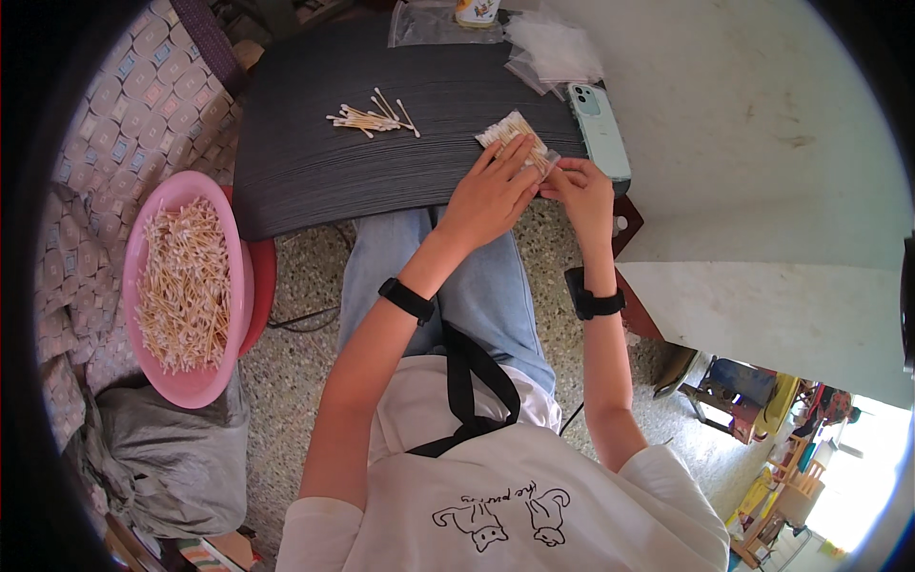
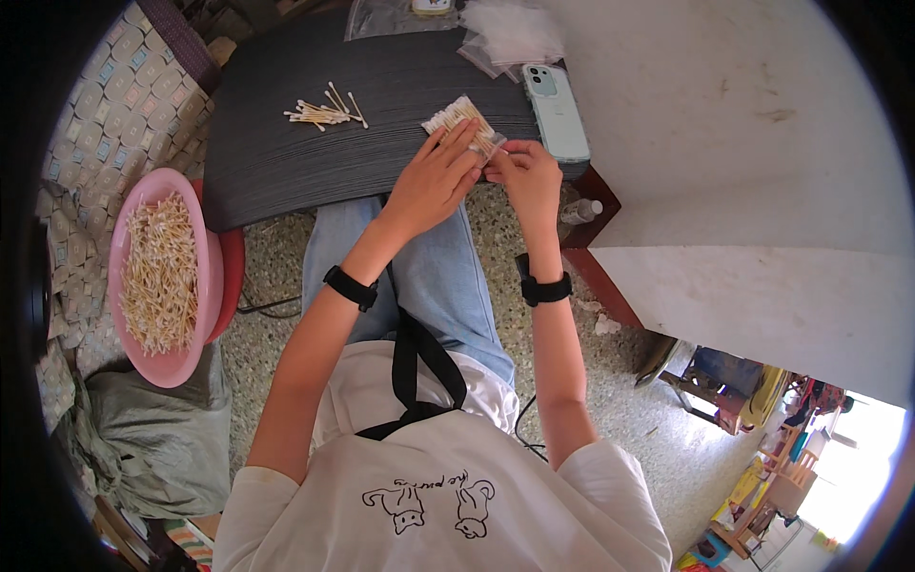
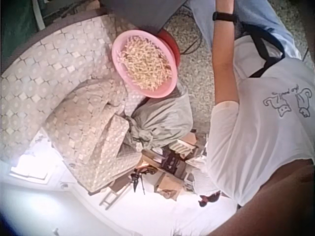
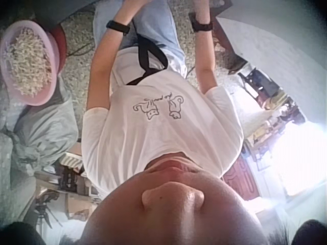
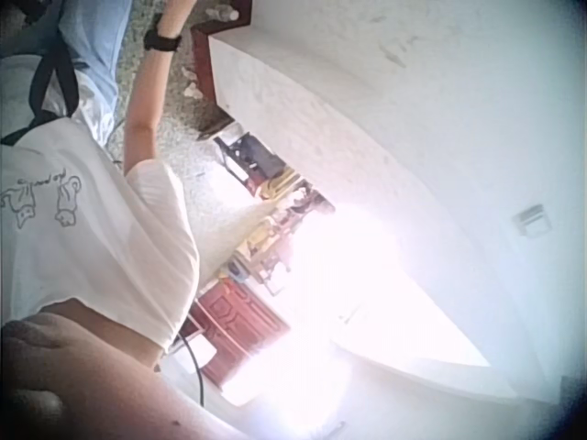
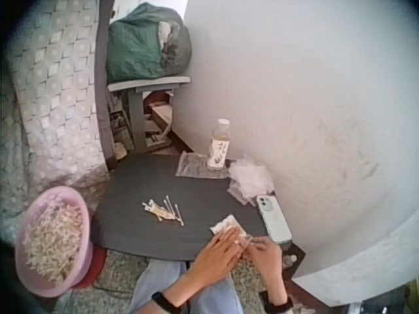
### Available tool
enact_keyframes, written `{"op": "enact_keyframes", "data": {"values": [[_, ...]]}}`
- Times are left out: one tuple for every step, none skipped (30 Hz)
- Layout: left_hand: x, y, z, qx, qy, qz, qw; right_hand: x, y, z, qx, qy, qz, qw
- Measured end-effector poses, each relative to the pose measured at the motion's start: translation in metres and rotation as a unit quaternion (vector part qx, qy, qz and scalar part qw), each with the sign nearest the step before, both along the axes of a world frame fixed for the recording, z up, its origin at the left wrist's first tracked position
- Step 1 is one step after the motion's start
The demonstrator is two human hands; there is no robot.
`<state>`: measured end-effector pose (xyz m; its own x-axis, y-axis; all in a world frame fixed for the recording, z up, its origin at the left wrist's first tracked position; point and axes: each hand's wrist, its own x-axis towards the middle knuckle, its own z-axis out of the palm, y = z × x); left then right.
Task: The person removes cotton swabs from a pink bowl, aligns them on a table, and places them into small plastic bags by hand.
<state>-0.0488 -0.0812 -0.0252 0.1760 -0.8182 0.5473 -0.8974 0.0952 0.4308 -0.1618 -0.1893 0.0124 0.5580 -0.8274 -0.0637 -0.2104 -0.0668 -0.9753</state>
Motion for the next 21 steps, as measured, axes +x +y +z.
{"op": "enact_keyframes", "data": {"values": [[0.000,-0.001,0.001,0.000,0.000,-0.001,1.000,-0.004,-0.001,-0.004,0.003,-0.016,-0.007,1.000],[0.000,-0.001,0.003,0.005,0.003,-0.001,1.000,-0.006,-0.002,-0.008,0.007,-0.032,-0.013,0.999],[0.000,-0.001,0.002,0.011,0.005,-0.002,1.000,-0.007,-0.001,-0.010,0.007,-0.031,-0.014,0.999],[-0.001,-0.002,0.002,0.012,0.006,-0.003,1.000,-0.008,-0.001,-0.013,0.014,-0.043,-0.011,0.999],[-0.001,-0.002,0.001,0.012,0.006,-0.002,1.000,-0.008,-0.001,-0.015,0.021,-0.054,-0.008,0.998],[0.000,-0.001,0.001,0.013,0.006,-0.001,1.000,-0.007,-0.001,-0.014,0.022,-0.054,-0.008,0.998],[0.000,-0.001,0.000,0.013,0.006,0.000,1.000,-0.005,0.000,-0.013,-0.007,-0.043,-0.006,0.999],[0.000,-0.001,0.000,0.009,0.005,-0.001,1.000,-0.003,0.000,-0.012,-0.036,-0.032,-0.004,0.999],[0.000,-0.002,-0.001,0.004,0.004,-0.004,1.000,-0.002,-0.001,-0.015,-0.036,-0.032,-0.005,0.999],[-0.001,-0.003,-0.002,0.004,0.004,-0.005,1.000,0.001,-0.002,-0.018,-0.042,-0.028,-0.007,0.999],[-0.002,-0.003,-0.003,0.002,0.002,-0.002,1.000,0.002,-0.003,-0.021,-0.048,-0.025,-0.009,0.999],[-0.002,-0.003,-0.003,0.001,0.000,0.001,1.000,0.004,-0.001,-0.019,-0.047,-0.025,-0.009,0.999],[-0.002,-0.003,-0.003,0.001,0.000,0.001,1.000,0.006,0.001,-0.017,-0.064,0.000,-0.013,0.998],[-0.002,-0.003,-0.003,0.008,0.000,0.003,1.000,0.007,0.003,-0.015,-0.081,0.025,-0.018,0.996],[-0.001,-0.002,-0.003,0.014,0.000,0.005,1.000,0.006,0.003,-0.016,-0.081,0.025,-0.018,0.996],[-0.001,-0.002,-0.003,0.014,0.000,0.005,1.000,0.004,0.002,-0.016,-0.092,0.011,-0.009,0.996],[0.000,-0.002,-0.003,0.013,0.000,0.004,1.000,0.002,0.003,-0.016,-0.102,-0.003,-0.001,0.995],[0.002,-0.002,-0.002,0.011,0.000,0.004,1.000,0.001,0.005,-0.014,-0.102,-0.003,0.000,0.995],[0.002,-0.002,-0.002,0.011,0.000,0.006,1.000,-0.001,0.007,-0.012,-0.075,-0.045,-0.005,0.996],[0.002,-0.002,-0.003,0.007,0.013,0.006,1.000,-0.001,0.009,-0.010,-0.047,-0.086,-0.011,0.995],[0.000,-0.003,-0.002,0.003,0.026,0.003,1.000,-0.002,0.008,-0.011,-0.048,-0.085,-0.011,0.995]]}}
